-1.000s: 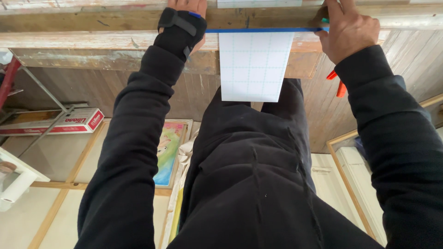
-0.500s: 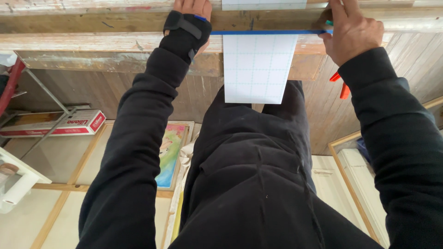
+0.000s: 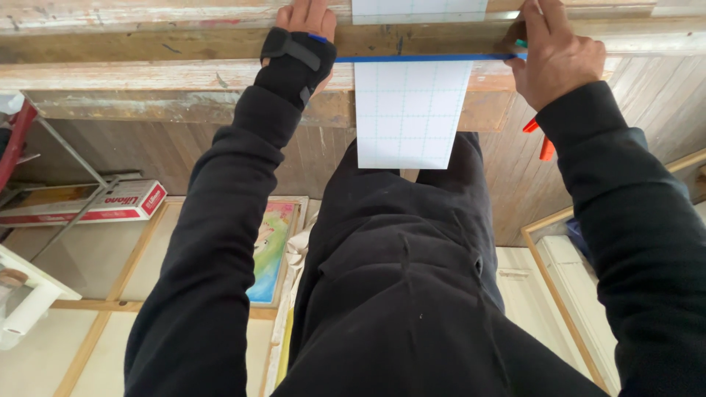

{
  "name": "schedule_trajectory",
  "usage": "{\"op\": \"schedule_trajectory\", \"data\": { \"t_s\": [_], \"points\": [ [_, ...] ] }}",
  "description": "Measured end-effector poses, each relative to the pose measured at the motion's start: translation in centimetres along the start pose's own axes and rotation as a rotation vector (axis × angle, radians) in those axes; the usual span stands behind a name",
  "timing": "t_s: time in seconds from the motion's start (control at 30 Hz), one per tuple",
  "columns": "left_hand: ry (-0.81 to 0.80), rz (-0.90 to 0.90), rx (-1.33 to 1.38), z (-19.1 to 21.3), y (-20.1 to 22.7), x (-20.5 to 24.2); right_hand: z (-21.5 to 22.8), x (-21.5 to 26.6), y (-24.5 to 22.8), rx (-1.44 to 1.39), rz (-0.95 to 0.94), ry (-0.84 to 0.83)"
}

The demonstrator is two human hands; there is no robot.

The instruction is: The person assembles a wooden picture frame by inserting a gridded paper into the frame, marking the frame with a pencil, and cutting the paper to size with a utility knife. They repeat the process with a second sheet, aligning and trimming it, then place the trimmed paper into the frame and set the frame on the workbench.

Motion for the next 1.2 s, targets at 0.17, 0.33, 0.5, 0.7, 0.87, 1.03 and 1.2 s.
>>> {"op": "schedule_trajectory", "data": {
  "t_s": [0.17, 0.33, 0.5, 0.7, 0.87, 1.03, 1.2],
  "points": [
    [0.02, 0.005, 0.012, 0.4, -0.1, 0.1, 0.1, 0.0, 0.0, -0.082, -0.001, 0.026],
    [-0.01, 0.011, -0.007, 0.1, -0.1, -0.2, 0.0, -0.2, 0.1, -0.072, 0.004, 0.039],
    [-0.025, 0.015, 0.003, 0.0, -0.1, -0.2, -1.0, 0.1, 0.3, -0.043, 0.033, 0.053],
    [-0.001, 0.001, -0.024, 0.0, -0.1, 0.2, -0.9, 0.0, 0.3, -0.073, 0.022, 0.027],
    [0.036, -0.021, -0.012, 0.4, 0.0, 0.0, -1.8, 0.2, 0.5, -0.025, 0.036, 0.042],
    [0.02, -0.007, -0.007, -0.2, 0.0, 0.1, -1.1, 0.1, 0.4, 0.01, 0.042, 0.035],
    [0.049, -0.021, -0.062, 0.1, 0.0, 0.3, -1.1, 0.0, 0.3, 0.009, 0.045, 0.033]
  ]
}}
Point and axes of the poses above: each hand's wrist, its own x-axis away from the middle knuckle, its own z-axis out of the back of the hand, y = z × x, the point moved 2 cm from there along -x, towards the middle knuckle, and after that the axes turned 5 degrees about z, right-handed, at the moved point
